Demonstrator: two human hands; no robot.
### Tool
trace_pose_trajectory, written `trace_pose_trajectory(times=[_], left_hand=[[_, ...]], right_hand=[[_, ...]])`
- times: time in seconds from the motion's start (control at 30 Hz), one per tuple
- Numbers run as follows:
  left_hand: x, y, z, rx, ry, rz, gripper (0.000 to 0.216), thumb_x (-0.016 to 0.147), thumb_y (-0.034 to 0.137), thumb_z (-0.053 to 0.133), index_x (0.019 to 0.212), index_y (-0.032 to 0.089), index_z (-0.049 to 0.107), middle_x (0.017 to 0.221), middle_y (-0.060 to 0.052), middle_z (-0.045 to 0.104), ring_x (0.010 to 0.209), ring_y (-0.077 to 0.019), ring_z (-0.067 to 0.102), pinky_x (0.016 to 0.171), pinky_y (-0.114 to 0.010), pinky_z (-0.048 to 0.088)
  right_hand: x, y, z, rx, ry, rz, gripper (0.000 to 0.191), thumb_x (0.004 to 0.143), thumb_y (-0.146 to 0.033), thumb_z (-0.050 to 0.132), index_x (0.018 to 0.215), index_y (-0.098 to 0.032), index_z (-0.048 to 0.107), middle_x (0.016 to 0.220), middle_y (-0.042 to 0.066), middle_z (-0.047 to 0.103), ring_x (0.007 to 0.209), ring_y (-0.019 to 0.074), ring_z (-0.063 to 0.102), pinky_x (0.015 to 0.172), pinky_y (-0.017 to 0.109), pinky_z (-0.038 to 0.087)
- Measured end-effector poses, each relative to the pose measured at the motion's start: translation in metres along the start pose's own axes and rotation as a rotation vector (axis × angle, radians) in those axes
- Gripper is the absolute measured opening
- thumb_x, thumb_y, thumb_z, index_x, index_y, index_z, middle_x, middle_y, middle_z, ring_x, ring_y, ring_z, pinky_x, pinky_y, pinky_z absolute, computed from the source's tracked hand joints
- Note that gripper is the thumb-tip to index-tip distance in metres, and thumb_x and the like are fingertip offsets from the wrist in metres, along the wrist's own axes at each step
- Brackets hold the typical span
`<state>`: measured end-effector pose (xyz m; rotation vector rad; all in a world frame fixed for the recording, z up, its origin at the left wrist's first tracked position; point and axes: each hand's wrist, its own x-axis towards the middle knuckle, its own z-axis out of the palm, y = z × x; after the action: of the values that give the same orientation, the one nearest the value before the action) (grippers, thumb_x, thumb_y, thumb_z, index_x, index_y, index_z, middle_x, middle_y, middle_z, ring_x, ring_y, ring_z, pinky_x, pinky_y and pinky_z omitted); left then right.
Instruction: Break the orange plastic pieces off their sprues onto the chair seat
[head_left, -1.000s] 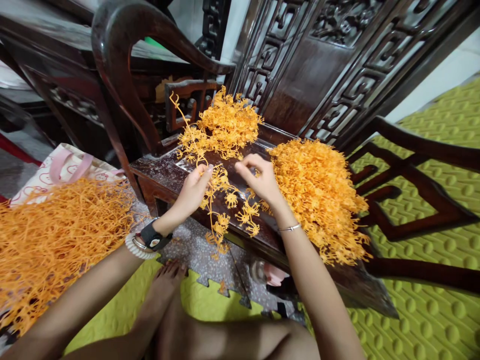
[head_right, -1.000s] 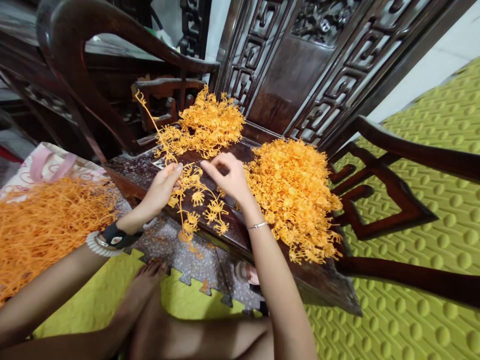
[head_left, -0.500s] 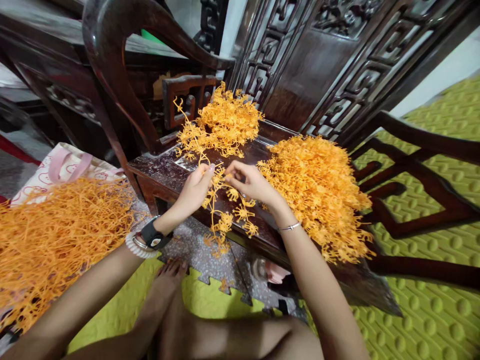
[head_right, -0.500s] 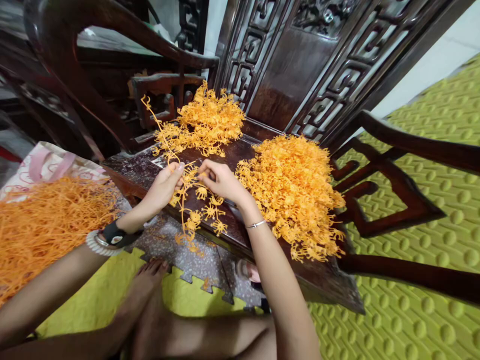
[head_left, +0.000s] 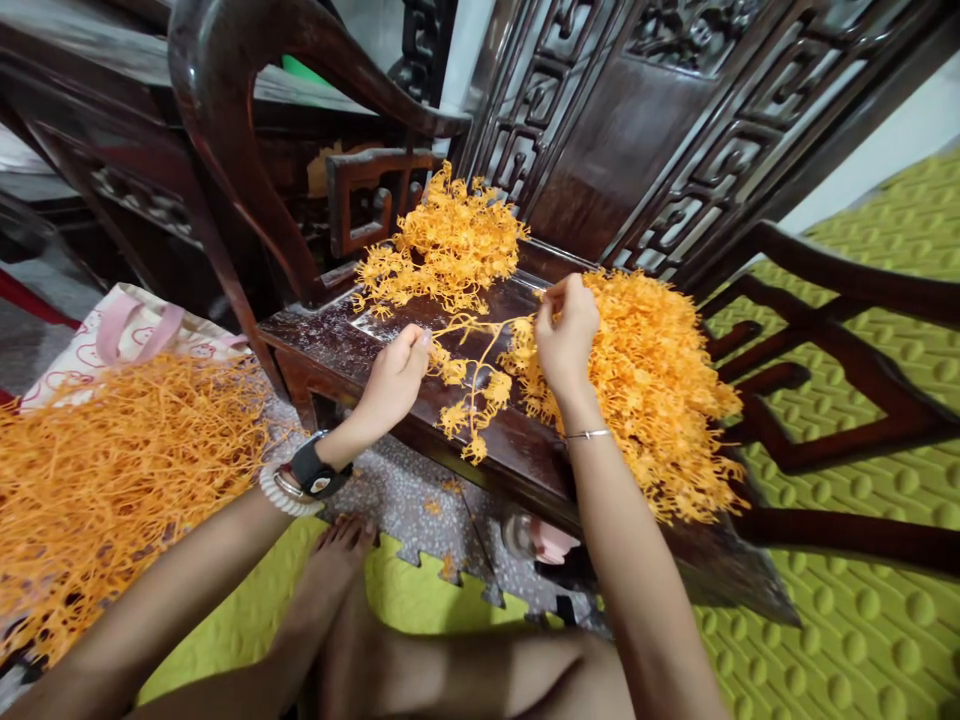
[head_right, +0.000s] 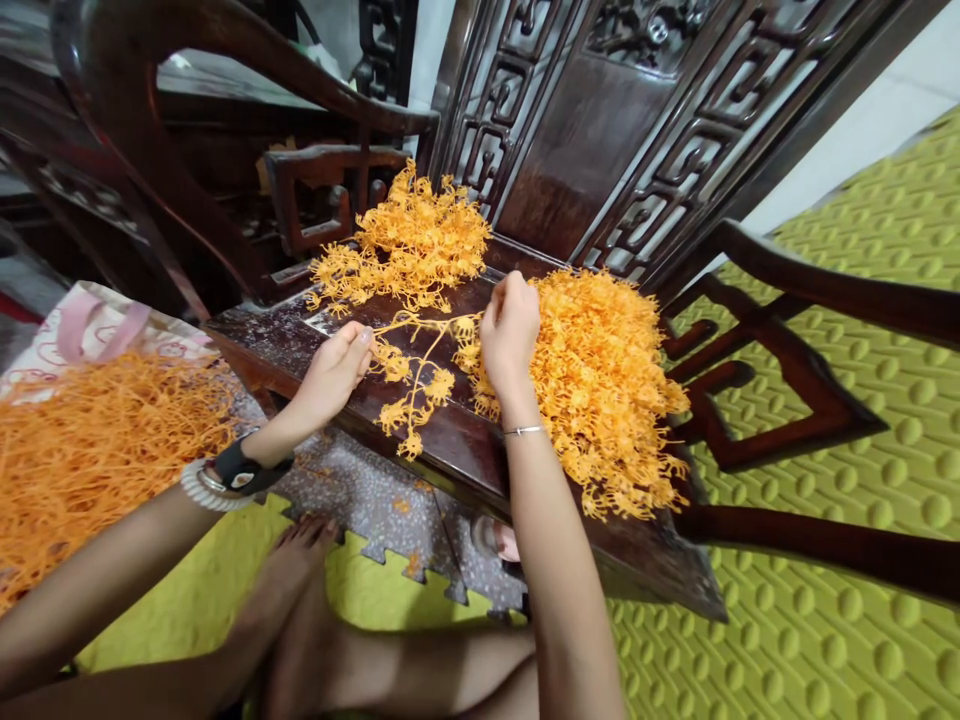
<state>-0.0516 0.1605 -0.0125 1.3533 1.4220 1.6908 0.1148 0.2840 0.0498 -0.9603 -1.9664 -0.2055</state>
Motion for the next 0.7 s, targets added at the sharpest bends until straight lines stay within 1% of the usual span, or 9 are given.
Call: trace_pose_trajectory(times=[0.13, 0.23, 0.47, 0.57, 0.63, 0.7], left_hand=[[-0.001, -0.001, 0.000, -0.005, 0.006, -0.002, 0.025, 0.093, 0.035, 0.040, 0.073, 0.020, 0.043, 0.054, 0.006, 0.036, 0.048, -0.0086, 0.031, 0.047, -0.022, 0.024], [-0.002, 0.000, 0.000, -0.056, 0.032, -0.002, 0.026, 0.092, 0.036, 0.042, 0.072, 0.020, 0.043, 0.053, 0.007, 0.034, 0.046, -0.0081, 0.030, 0.045, -0.021, 0.024], [-0.006, 0.009, -0.003, -0.407, 0.023, -0.084, 0.027, 0.088, 0.042, 0.050, 0.073, 0.020, 0.044, 0.047, 0.010, 0.025, 0.038, -0.0058, 0.020, 0.037, -0.018, 0.017], [-0.020, 0.019, -0.006, -0.521, 0.022, -0.132, 0.029, 0.086, 0.043, 0.053, 0.072, 0.020, 0.044, 0.046, 0.011, 0.021, 0.036, -0.0049, 0.016, 0.036, -0.017, 0.015], [-0.037, 0.032, -0.010, -0.546, 0.006, -0.202, 0.030, 0.087, 0.043, 0.054, 0.071, 0.020, 0.043, 0.046, 0.011, 0.020, 0.037, -0.0048, 0.014, 0.036, -0.017, 0.015], [-0.058, 0.051, -0.020, -0.523, -0.045, -0.277, 0.032, 0.089, 0.043, 0.051, 0.069, 0.020, 0.043, 0.047, 0.010, 0.020, 0.039, -0.0053, 0.015, 0.037, -0.017, 0.017]], right_hand=[[0.000, 0.009, -0.003, -0.056, 0.007, 0.011, 0.020, 0.079, -0.003, 0.038, 0.078, -0.021, 0.049, 0.072, 0.003, 0.045, 0.075, 0.0204, 0.047, 0.069, 0.036, 0.042], [0.001, 0.009, -0.003, -0.097, 0.055, 0.025, 0.020, 0.080, -0.004, 0.036, 0.079, -0.020, 0.050, 0.074, 0.005, 0.046, 0.078, 0.0213, 0.048, 0.071, 0.037, 0.042], [0.004, 0.011, -0.005, -0.116, 0.115, 0.045, 0.018, 0.084, -0.009, 0.036, 0.085, -0.019, 0.052, 0.077, 0.005, 0.047, 0.080, 0.0213, 0.049, 0.073, 0.039, 0.042], [0.005, 0.002, -0.006, -0.130, 0.147, 0.005, 0.019, 0.086, -0.010, 0.035, 0.084, -0.019, 0.052, 0.076, 0.005, 0.046, 0.079, 0.0207, 0.049, 0.073, 0.039, 0.042], [0.005, -0.007, -0.010, -0.117, 0.191, -0.035, 0.019, 0.088, -0.011, 0.035, 0.082, -0.019, 0.052, 0.076, 0.004, 0.046, 0.077, 0.0197, 0.049, 0.071, 0.038, 0.042], [0.005, -0.019, -0.020, -0.083, 0.273, -0.082, 0.018, 0.089, -0.013, 0.036, 0.082, -0.019, 0.051, 0.075, 0.003, 0.046, 0.076, 0.0186, 0.049, 0.069, 0.036, 0.042]])
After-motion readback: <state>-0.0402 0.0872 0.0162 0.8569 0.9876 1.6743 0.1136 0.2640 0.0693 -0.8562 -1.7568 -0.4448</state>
